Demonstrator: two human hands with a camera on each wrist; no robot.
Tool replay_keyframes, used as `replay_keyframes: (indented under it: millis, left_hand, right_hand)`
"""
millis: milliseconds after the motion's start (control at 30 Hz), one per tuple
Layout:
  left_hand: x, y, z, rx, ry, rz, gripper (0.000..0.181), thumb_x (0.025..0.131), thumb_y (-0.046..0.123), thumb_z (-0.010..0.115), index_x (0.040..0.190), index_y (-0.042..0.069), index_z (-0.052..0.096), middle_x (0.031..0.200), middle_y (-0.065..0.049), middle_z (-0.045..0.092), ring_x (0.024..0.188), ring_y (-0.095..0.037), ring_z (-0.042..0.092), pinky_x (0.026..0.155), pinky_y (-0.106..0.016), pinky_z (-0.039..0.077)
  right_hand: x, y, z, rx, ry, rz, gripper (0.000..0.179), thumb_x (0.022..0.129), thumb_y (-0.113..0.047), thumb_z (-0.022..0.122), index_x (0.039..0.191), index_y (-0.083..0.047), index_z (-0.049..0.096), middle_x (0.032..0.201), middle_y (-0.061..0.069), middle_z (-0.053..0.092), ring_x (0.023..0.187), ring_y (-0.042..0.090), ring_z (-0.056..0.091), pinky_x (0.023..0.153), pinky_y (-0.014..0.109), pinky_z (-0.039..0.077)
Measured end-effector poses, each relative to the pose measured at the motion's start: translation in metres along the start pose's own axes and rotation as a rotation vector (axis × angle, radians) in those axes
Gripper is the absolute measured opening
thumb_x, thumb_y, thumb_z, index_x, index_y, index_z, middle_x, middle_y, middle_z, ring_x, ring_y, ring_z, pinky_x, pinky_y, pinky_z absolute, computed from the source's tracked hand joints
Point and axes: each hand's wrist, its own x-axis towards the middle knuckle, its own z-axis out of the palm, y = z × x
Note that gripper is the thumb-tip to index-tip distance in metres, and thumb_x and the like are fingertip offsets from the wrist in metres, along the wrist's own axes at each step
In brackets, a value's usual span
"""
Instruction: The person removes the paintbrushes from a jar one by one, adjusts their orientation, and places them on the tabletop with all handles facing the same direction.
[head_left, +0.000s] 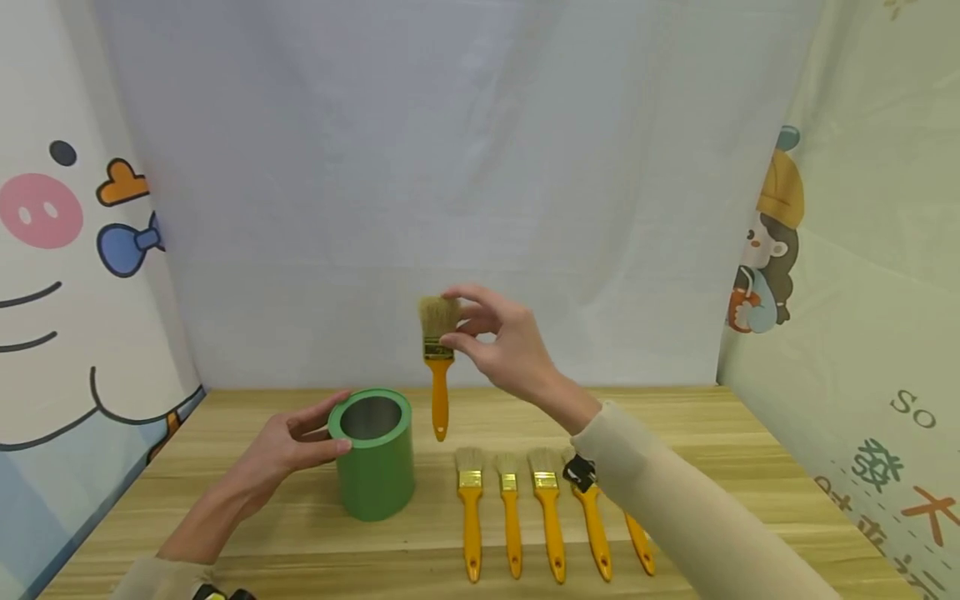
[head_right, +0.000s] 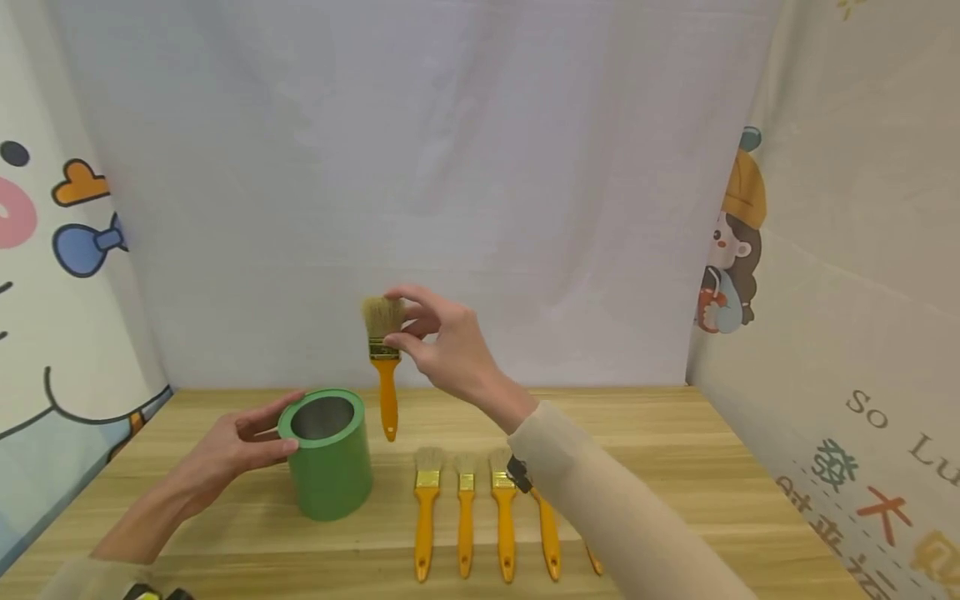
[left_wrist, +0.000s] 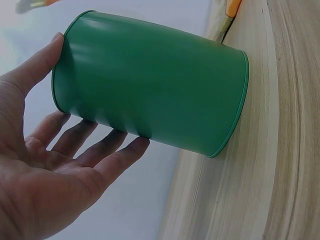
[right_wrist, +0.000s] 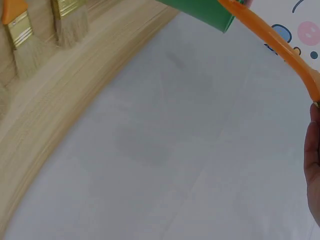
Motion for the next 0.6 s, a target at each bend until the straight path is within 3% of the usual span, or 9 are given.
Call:
replay_keyframes:
  millis: [300, 600]
  left_hand:
    - [0.001, 0.000, 0.000, 0.013, 0.002, 0.001, 0.076, 0.099, 0.016, 0.075, 0.165, 0.010, 0.038, 0.165, -0.016, 0.039, 0.142, -0.050, 0.045, 0.102, -0.046, 0.053]
    - [0.000, 0.001, -0.001, 0.008, -0.004, 0.007, 0.076, 0.100, 0.016, 0.074, 0.165, 0.008, 0.036, 0.165, -0.017, 0.037, 0.142, -0.052, 0.043, 0.103, -0.047, 0.054]
  right_hand:
    - [-0.044, 0.022, -0.028, -0.038, 0.003, 0.118, 0.049, 0.090, 0.003, 0.082, 0.135, -0.007, 0.068, 0.101, 0.009, 0.078, 0.083, 0.019, 0.076, 0.073, 0.040, 0.062]
    - [-0.090, 0.037, -0.062, -0.062, -0.018, 0.240, 0.050, 0.092, 0.002, 0.080, 0.139, -0.007, 0.066, 0.107, 0.010, 0.077, 0.088, 0.021, 0.076, 0.073, 0.034, 0.061]
